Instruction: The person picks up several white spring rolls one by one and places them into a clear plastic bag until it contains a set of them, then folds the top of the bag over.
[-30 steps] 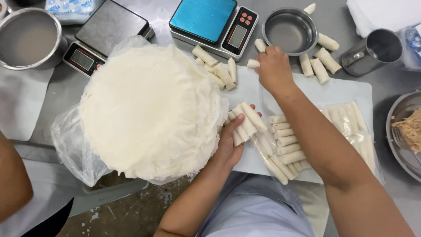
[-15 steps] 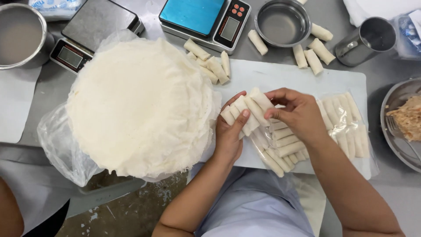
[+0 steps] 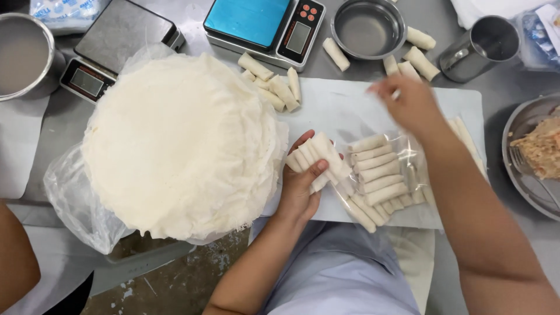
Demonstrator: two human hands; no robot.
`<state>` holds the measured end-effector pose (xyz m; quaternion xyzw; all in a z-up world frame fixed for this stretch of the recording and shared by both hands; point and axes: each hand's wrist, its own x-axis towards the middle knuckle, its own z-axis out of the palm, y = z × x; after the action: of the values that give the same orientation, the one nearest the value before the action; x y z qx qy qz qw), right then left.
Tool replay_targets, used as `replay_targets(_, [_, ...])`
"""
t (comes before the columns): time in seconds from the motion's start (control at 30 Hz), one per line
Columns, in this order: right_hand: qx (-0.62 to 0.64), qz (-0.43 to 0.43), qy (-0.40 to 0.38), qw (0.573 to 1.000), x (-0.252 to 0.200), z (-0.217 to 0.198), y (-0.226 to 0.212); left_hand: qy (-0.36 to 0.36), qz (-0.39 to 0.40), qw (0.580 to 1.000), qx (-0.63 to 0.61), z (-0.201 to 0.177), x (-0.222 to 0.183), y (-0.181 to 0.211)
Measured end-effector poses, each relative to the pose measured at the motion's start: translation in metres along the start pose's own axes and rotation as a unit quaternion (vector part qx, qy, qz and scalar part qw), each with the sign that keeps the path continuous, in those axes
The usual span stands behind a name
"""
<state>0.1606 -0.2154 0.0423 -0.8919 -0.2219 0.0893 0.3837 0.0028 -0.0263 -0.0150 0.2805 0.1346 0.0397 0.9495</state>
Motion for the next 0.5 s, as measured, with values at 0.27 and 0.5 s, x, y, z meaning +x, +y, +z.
replay_targets(0.27, [-0.251,0.132,0.088,0.955,0.099,-0.019,0.143,-0.041,-0.065,0.994,-0.071,0.022,-0.006,0.034])
replay_targets(0.5, [-0.196,0.1,0.016,0.975,0.066,-0.04,0.087,-0.031,-0.04,0.998,-0.043,0.02,0.006,0.02])
